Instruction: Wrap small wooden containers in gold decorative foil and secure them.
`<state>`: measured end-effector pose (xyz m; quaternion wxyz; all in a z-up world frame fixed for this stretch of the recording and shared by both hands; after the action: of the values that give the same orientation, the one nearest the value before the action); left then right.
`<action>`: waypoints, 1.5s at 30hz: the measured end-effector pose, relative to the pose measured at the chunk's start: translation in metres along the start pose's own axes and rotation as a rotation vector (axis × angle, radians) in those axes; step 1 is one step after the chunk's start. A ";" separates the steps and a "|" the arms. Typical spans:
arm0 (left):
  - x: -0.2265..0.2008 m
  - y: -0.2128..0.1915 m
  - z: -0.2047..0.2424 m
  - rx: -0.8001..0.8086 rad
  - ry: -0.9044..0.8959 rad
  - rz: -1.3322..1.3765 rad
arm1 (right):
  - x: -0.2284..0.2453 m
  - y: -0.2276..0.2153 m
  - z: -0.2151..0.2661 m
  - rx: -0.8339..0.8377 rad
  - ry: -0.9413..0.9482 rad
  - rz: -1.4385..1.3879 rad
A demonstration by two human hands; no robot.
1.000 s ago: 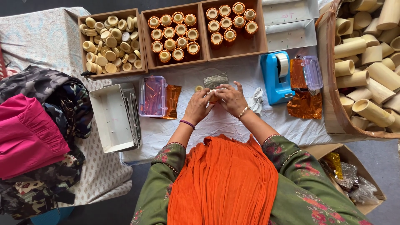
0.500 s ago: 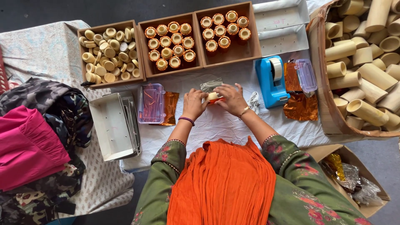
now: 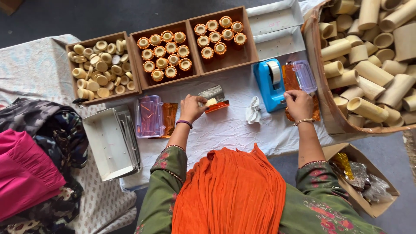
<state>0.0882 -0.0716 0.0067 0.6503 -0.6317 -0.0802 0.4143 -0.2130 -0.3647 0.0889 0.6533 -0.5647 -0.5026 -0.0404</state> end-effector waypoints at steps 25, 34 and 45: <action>-0.005 -0.004 0.011 -0.028 -0.017 -0.003 | -0.089 0.033 0.000 0.107 0.544 -0.632; -0.008 -0.007 0.013 -0.030 -0.019 0.010 | -0.108 0.048 0.003 0.192 0.698 -0.820; -0.006 -0.004 0.013 -0.071 -0.017 0.027 | -0.046 0.019 0.019 0.254 0.813 -0.831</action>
<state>0.0782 -0.0651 0.0145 0.6212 -0.6518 -0.0917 0.4253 -0.2355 -0.3665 0.0404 0.7853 -0.1773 -0.3920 -0.4453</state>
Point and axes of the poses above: each hand's wrist, its own z-axis away from the middle knuckle, its own y-axis out of the palm, x = y × z, the point moved 7 cm from there along -z, towards the middle knuckle, and after that the axes turned 11 degrees about -z, right-handed, at the moved point
